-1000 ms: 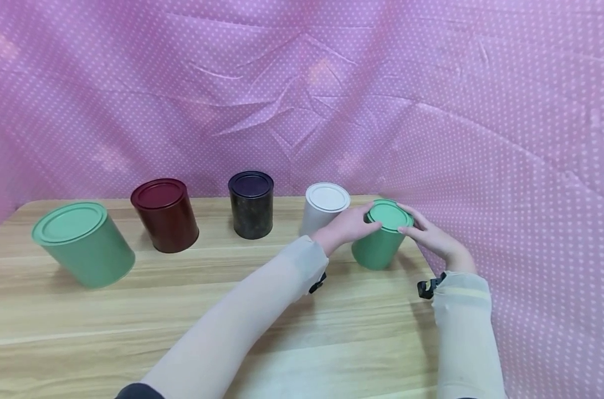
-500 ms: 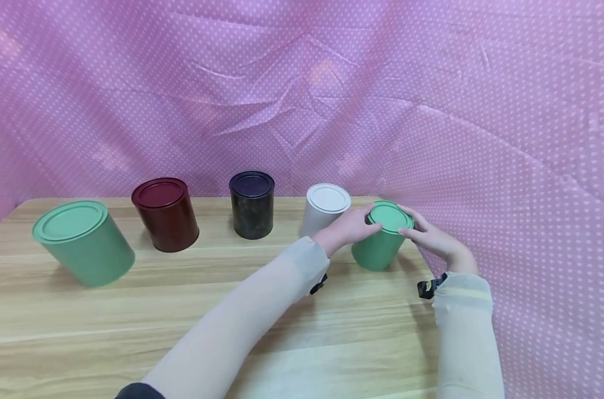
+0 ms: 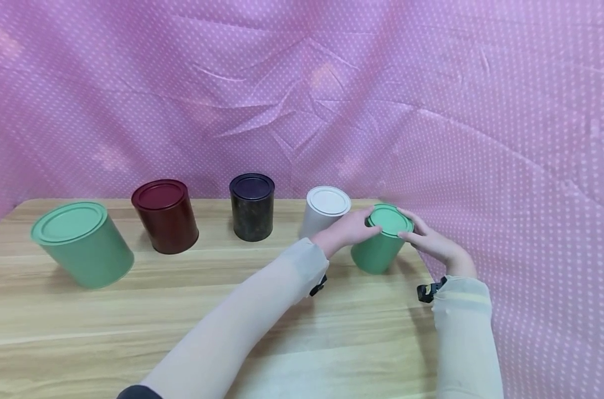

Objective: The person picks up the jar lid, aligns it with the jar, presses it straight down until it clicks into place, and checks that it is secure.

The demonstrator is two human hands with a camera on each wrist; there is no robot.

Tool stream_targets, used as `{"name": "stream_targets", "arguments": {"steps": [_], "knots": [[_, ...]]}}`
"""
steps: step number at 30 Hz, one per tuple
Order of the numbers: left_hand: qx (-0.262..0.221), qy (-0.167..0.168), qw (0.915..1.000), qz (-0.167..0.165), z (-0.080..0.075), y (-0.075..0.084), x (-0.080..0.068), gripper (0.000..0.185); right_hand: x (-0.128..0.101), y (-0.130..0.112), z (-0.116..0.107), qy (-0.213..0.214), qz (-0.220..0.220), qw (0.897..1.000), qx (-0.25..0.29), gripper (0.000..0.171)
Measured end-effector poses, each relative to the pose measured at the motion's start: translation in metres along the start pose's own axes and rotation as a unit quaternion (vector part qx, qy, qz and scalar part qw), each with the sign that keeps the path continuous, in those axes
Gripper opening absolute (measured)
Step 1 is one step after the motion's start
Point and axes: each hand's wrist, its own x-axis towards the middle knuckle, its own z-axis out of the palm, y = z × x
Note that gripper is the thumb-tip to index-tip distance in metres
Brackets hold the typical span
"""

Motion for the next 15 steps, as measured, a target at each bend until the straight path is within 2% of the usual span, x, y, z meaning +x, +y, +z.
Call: {"name": "stream_targets", "arguments": {"steps": [4,9,15], "knots": [[0.01,-0.017,0.9998,-0.004,-0.001,0.002,0.001,0.066,0.0,-0.002,-0.002,0.001,0.009,1.0,-0.008,0.068],[0.021,-0.018,0.9996,0.0,-0.002,0.003,0.004,0.064,0.002,-0.007,-0.005,0.009,0.029,0.999,-0.036,0.071],[0.035,-0.004,0.9984,0.044,-0.002,0.005,0.003,0.055,-0.002,-0.01,-0.006,0.016,0.045,0.996,-0.069,0.073]]}}
